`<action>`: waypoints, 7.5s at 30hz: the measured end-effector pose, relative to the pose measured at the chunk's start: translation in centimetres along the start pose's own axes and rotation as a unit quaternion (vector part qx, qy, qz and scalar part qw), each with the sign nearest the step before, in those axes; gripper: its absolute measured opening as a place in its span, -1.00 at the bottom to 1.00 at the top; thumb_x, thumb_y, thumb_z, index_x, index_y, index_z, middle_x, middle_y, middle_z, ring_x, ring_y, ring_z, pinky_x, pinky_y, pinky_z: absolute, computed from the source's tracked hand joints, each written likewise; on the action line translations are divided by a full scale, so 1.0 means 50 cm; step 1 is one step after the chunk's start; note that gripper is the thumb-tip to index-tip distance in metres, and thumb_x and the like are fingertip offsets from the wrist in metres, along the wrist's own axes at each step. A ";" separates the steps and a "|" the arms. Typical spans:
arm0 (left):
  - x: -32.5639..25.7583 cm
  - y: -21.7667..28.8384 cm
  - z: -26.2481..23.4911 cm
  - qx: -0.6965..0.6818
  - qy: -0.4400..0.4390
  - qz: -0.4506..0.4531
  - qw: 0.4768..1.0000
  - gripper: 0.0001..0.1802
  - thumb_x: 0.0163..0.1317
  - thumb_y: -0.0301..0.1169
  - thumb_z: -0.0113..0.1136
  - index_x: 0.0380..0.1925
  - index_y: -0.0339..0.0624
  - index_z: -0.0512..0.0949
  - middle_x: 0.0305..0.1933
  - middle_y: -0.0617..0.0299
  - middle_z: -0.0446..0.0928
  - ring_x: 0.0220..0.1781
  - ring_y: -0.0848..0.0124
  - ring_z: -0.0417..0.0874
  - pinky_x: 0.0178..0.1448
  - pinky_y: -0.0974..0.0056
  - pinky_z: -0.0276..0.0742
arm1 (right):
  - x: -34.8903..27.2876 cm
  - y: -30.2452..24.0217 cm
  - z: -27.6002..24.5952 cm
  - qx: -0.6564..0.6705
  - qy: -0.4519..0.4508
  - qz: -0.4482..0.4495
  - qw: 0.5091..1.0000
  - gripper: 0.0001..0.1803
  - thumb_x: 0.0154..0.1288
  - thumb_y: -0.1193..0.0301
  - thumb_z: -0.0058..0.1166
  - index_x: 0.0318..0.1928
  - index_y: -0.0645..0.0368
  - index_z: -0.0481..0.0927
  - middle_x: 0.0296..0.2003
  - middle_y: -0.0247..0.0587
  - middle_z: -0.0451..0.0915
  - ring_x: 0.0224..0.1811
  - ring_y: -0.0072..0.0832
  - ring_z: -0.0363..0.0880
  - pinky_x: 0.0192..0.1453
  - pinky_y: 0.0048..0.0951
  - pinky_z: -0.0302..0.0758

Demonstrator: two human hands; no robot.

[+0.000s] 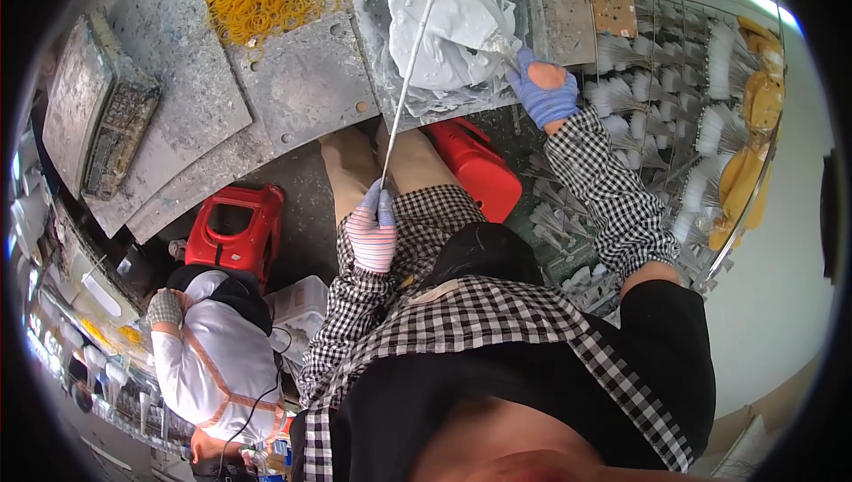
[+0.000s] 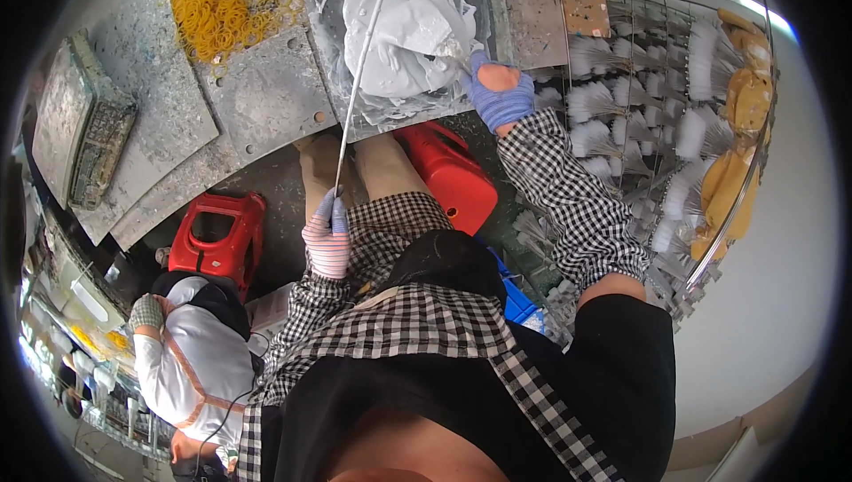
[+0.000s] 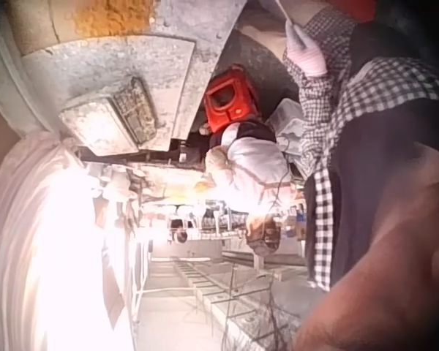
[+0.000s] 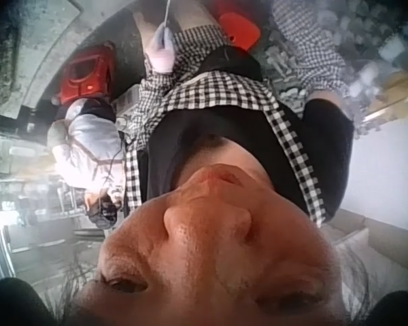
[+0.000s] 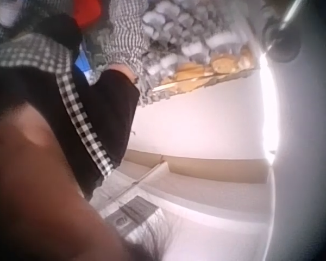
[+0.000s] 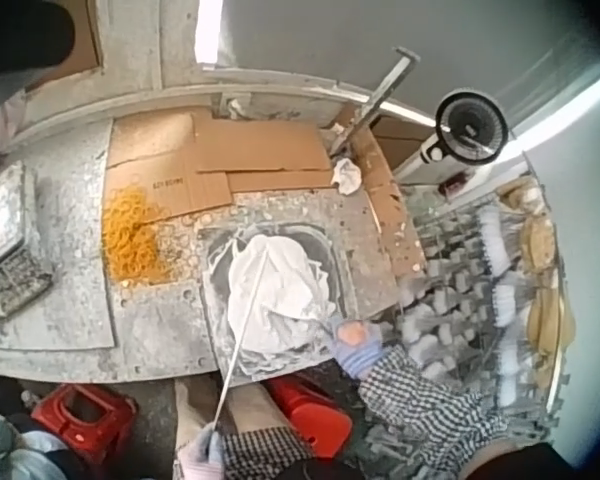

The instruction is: Mixing white paste on a palette and applying it to a small rod using a palette knife.

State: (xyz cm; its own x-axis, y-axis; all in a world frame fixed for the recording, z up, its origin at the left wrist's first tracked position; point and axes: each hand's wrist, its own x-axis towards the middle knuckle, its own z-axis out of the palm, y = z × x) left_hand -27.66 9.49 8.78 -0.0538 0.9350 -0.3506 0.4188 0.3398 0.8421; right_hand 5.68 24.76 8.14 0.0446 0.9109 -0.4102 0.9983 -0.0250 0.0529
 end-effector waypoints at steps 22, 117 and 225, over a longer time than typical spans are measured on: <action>0.004 -0.012 0.009 0.008 -0.033 -0.020 0.999 -0.74 0.39 -0.47 0.13 0.01 -0.34 0.61 -0.27 -0.05 0.70 -0.28 0.33 0.72 -0.14 0.29 0.61 | 0.005 -0.002 0.076 0.030 -0.096 -0.010 0.995 -0.54 0.38 0.01 -0.05 0.01 0.11 0.45 -0.37 0.10 0.66 -0.28 0.04 0.66 -0.14 -0.03 0.55; 0.123 -0.017 0.000 0.184 -0.042 0.112 0.976 -0.72 0.33 -0.42 0.19 0.03 -0.13 0.64 -0.40 -0.11 0.63 -0.49 0.06 0.65 -0.39 0.12 0.55 | -0.054 0.082 -0.095 0.064 0.034 -0.035 0.997 -0.57 0.33 0.03 0.04 -0.22 0.20 0.53 -0.44 0.00 0.65 -0.42 -0.04 0.65 -0.31 -0.06 0.57; 0.007 0.026 0.074 0.105 -0.023 -0.139 0.985 -0.71 0.44 -0.40 0.08 0.09 -0.22 0.58 -0.42 -0.10 0.64 -0.46 0.19 0.66 -0.33 0.19 0.53 | 0.386 0.143 -0.239 -0.229 -0.001 -0.452 0.862 -0.71 0.21 0.29 0.10 -0.05 0.01 0.57 -0.38 -0.21 0.58 -0.33 -0.26 0.64 -0.26 -0.19 0.58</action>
State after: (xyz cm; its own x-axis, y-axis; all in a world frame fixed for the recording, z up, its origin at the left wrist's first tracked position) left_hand -23.75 9.87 8.24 -0.1526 0.8019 -0.5776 0.5718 0.5483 0.6103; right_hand 13.22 47.08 11.51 -0.7439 0.4719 -0.4732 0.5047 0.8608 0.0650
